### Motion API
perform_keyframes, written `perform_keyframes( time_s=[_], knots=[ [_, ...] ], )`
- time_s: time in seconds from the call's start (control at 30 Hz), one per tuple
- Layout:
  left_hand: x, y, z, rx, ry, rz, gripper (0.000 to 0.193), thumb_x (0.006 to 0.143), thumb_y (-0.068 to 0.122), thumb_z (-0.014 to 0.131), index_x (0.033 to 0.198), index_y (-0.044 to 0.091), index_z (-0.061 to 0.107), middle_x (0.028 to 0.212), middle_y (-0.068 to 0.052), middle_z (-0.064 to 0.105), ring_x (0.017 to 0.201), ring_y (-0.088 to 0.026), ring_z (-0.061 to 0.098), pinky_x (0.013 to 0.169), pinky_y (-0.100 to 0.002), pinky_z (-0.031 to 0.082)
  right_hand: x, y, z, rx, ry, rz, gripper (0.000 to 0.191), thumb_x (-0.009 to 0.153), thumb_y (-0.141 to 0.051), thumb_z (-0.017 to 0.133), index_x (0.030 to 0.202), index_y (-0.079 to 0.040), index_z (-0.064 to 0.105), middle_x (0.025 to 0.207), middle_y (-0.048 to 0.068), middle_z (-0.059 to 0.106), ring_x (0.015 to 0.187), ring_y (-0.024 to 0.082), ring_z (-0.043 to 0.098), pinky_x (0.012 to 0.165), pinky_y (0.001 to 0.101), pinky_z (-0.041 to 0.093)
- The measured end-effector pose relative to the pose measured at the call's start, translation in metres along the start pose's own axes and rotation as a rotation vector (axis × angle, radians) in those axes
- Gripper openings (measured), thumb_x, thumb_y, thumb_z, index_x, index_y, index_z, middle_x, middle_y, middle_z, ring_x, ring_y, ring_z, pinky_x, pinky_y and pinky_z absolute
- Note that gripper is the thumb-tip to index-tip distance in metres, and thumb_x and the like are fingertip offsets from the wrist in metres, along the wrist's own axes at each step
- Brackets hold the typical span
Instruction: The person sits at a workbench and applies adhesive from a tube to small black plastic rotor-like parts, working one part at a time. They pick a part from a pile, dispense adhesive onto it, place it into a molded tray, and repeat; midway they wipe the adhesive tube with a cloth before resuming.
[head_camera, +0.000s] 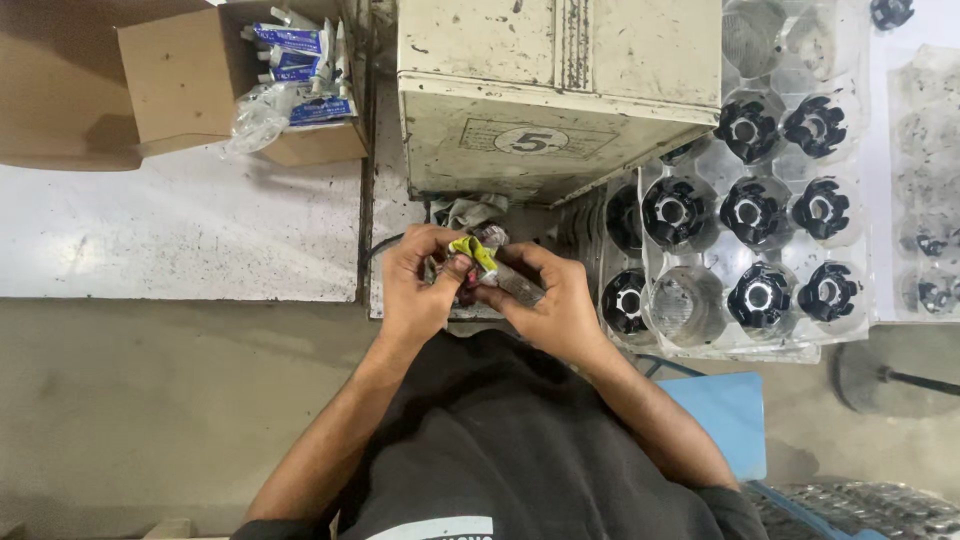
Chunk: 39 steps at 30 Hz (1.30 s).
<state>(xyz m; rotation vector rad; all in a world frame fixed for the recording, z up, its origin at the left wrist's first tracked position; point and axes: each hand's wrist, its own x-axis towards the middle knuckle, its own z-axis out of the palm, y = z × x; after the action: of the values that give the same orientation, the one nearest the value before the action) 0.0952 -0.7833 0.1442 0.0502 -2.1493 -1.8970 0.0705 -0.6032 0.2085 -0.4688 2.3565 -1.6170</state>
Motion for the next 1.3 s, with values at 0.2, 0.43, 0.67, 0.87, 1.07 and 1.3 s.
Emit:
perform_keyframes(
  time_s=[0.2, 0.43, 0.67, 0.87, 1.07, 1.3],
  knots=[
    [0.005, 0.028, -0.003, -0.419, -0.002, 0.021, 0.013, 0.093, -0.008, 0.061, 0.103, -0.003, 0.067, 0.117, -0.009, 0.071, 0.113, -0.013, 0.066, 0.094, -0.023, 0.055, -0.005, 0.026, -0.021, 0.455, -0.092, 0.166, 0.044, 0.085, -0.005, 0.082, 0.125, 0.002, 0.065, 0.112, 0.005, 0.072, 0.104, 0.011, 0.067, 0.092, 0.0273, 0.055],
    [0.016, 0.061, -0.013, -0.323, -0.033, 0.022, 0.005, 0.102, -0.005, 0.063, 0.104, -0.004, 0.067, 0.104, -0.014, 0.078, 0.073, -0.003, 0.062, 0.064, -0.017, 0.052, -0.006, 0.049, -0.026, 0.635, 0.035, 0.359, 0.024, 0.098, -0.008, 0.069, 0.118, 0.006, 0.066, 0.098, 0.011, 0.075, 0.086, 0.017, 0.074, 0.079, 0.0319, 0.063],
    [0.02, 0.079, -0.003, -0.162, -0.041, 0.222, 0.006, 0.098, -0.006, 0.063, 0.103, -0.004, 0.066, 0.101, -0.013, 0.077, 0.08, -0.006, 0.067, 0.066, -0.018, 0.054, -0.009, 0.042, -0.033, 0.711, 0.041, 0.272, 0.031, 0.095, -0.003, 0.068, 0.124, 0.004, 0.062, 0.107, 0.012, 0.073, 0.097, 0.016, 0.073, 0.086, 0.0326, 0.065],
    [0.029, 0.08, -0.007, -0.25, -0.009, 0.052, 0.004, 0.102, -0.005, 0.066, 0.106, -0.004, 0.066, 0.091, -0.007, 0.075, 0.073, -0.002, 0.062, 0.062, -0.016, 0.051, -0.017, 0.033, -0.04, 0.558, -0.01, 0.06, 0.036, 0.093, 0.009, 0.069, 0.126, 0.001, 0.058, 0.117, 0.009, 0.069, 0.107, 0.014, 0.067, 0.091, 0.0282, 0.057],
    [0.018, 0.101, 0.004, -0.097, -0.059, 0.208, 0.012, 0.094, -0.01, 0.066, 0.103, -0.003, 0.068, 0.099, -0.009, 0.076, 0.081, -0.007, 0.071, 0.066, -0.019, 0.056, -0.017, 0.047, -0.03, 0.67, 0.095, 0.336, 0.025, 0.092, 0.006, 0.064, 0.117, 0.002, 0.063, 0.106, 0.01, 0.072, 0.093, 0.017, 0.07, 0.081, 0.0313, 0.062],
    [0.011, 0.106, 0.016, 0.06, 0.003, 0.478, 0.011, 0.091, -0.005, 0.069, 0.099, 0.001, 0.066, 0.101, -0.01, 0.076, 0.091, -0.011, 0.074, 0.066, -0.023, 0.056, -0.012, 0.076, -0.023, 0.746, 0.106, 0.185, 0.027, 0.088, 0.014, 0.062, 0.111, 0.001, 0.058, 0.101, 0.006, 0.066, 0.09, 0.014, 0.063, 0.076, 0.0256, 0.051]
  ],
)
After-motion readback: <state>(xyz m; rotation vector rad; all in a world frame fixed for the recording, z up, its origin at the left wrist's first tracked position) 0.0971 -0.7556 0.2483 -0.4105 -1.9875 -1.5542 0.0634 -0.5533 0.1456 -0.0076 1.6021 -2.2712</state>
